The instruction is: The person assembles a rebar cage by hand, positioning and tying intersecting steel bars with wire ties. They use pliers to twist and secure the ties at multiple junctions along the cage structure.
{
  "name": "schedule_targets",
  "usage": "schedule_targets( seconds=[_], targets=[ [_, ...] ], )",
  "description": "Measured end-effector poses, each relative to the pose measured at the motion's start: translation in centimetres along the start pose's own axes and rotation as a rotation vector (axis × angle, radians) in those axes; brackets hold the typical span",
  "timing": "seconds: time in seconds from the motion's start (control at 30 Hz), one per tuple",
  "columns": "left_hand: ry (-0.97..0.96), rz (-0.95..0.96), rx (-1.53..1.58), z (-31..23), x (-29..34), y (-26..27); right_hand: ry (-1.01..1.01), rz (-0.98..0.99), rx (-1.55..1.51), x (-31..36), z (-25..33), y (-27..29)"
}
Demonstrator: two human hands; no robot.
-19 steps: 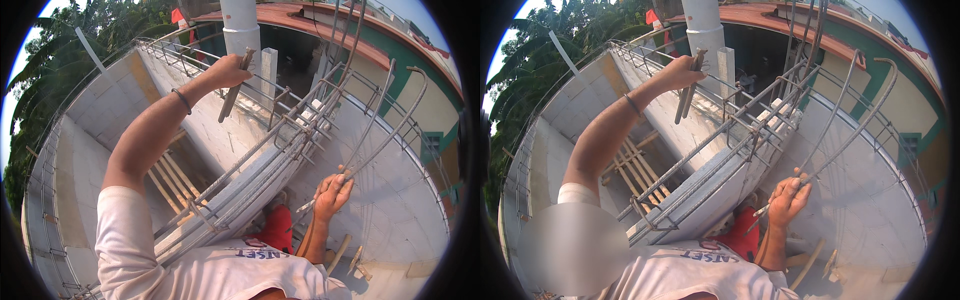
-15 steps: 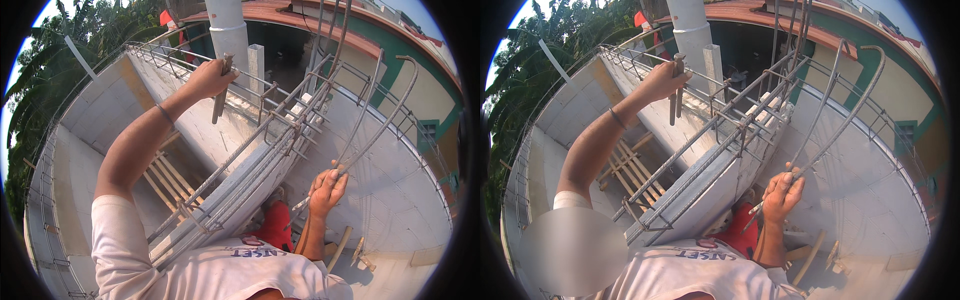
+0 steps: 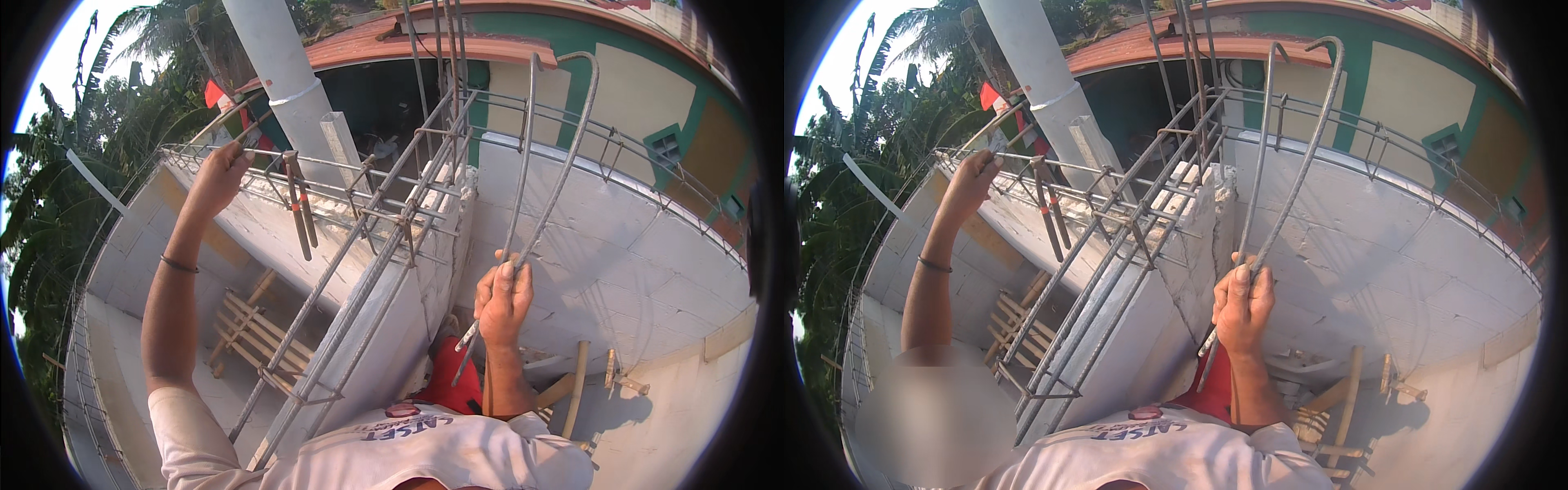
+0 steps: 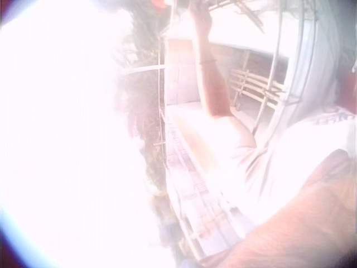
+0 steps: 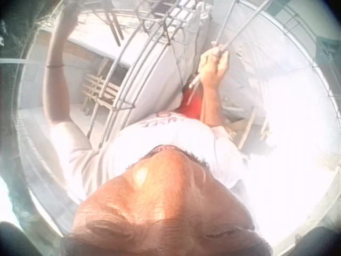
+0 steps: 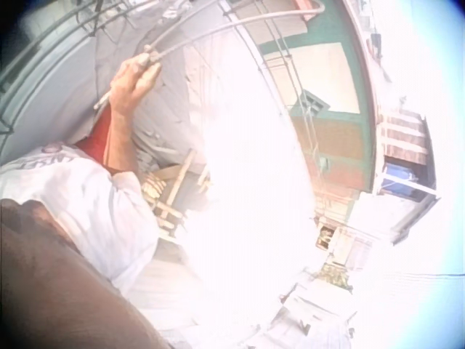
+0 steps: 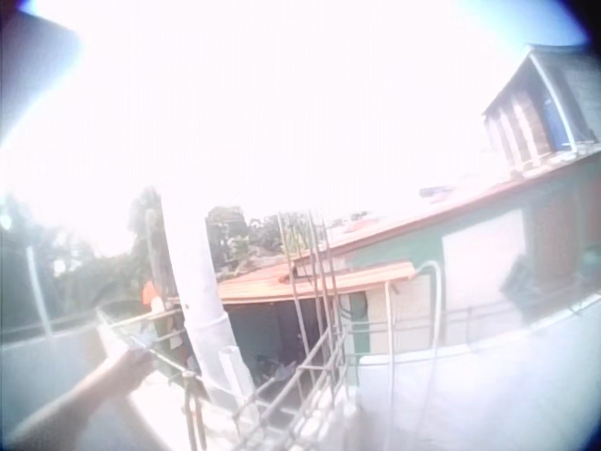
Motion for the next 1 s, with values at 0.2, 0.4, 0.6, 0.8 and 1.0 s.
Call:
schedule_targets(
  seconds=[0.2,0.4,0.6,0.8,1.0],
  targets=[
    [-0.113,0.179,0.616,-16.4,3.9,-3.3,0.084,0.109,-0.041,-1.0,4.0,-3.5],
    [-0.112,0.606,1.106,-26.9,10.7,-6.2,0.281,0.370,0.016,1.9,8.6,-10.8],
    [-0.318,0.505,0.999,-27.4,12.0,-5.4,0.310,0.369,0.041,3.7,8.4,-12.0],
    [-0.295,0.551,0.933,-27.2,12.2,-7.4,0.206,0.443,0.065,3.8,7.9,-10.9],
    [-0.219,0.617,0.943,-28.3,12.1,-8.2,0.504,-0.006,0.153,-3.5,15.3,-3.3]
  ],
)
Point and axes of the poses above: each hand's wrist, its own x-axis away from the middle knuckle, its own y-axis out of the back of the hand, z = x × y, the point moved 9 cm from there along -x, towards the middle knuckle, and after that the axes turned 2 degrees about y, right-handed, at the moved point
